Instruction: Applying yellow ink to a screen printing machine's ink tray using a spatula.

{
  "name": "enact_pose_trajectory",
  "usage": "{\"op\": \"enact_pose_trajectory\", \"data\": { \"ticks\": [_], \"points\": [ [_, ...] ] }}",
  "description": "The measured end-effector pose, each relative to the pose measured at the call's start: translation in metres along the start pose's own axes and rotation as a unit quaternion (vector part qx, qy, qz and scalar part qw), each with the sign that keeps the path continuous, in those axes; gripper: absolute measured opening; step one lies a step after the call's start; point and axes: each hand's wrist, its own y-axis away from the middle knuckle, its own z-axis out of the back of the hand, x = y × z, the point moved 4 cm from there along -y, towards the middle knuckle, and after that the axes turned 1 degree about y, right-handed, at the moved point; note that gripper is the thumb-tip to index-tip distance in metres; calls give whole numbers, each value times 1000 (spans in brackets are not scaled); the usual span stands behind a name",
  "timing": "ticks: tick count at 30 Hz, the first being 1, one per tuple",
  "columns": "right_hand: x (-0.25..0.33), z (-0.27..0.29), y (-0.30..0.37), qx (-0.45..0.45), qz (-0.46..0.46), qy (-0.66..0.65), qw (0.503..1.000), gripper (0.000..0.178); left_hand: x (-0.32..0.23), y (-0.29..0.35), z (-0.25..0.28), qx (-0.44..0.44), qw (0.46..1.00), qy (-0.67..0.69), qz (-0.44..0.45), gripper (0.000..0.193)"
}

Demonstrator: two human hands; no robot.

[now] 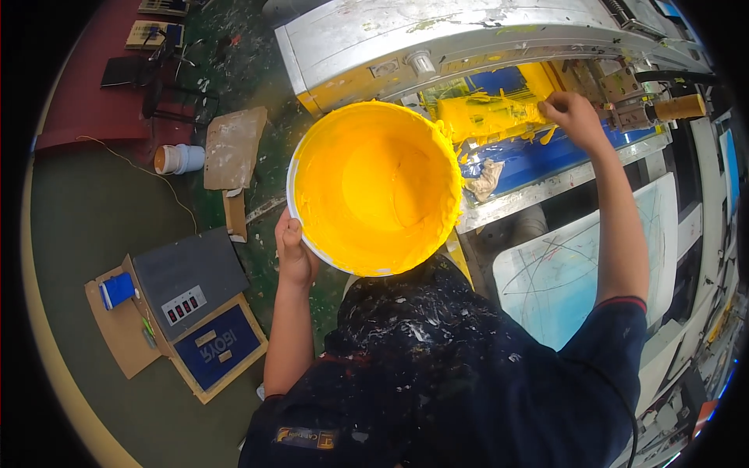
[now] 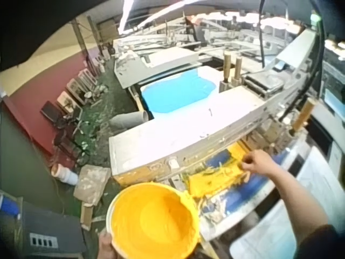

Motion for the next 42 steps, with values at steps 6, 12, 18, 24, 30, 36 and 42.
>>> {"op": "enact_pose_trajectory", "data": {
  "ticks": [6,12,18,24,30,36,42],
  "points": [
    [-15,20,66,-28,-68,-49,996,35,-2,2,-1,6,1000,-1,-1,78],
    [12,73,135,-78,-82,-152,982,30,-13,10,-22,13,1000,21,-11,64],
    [126,99,172,-170,34,-62,983,14,-26,15,-58,-2,1000,19,-4,34],
    [148,62,199,-213,291,257,896,40,-24,9,-53,-12,999,36,-6,32],
    [69,50,214,-201,242,243,918,49,-21,7,-42,-13,1000,25,-8,40],
    [15,36,219,-240,142,290,915,54,-6,3,-14,-9,1000,-10,-16,54],
    [11,-2,202,-173,-57,27,983,25,1,1,0,10,1000,0,-11,54]
  ]
}}
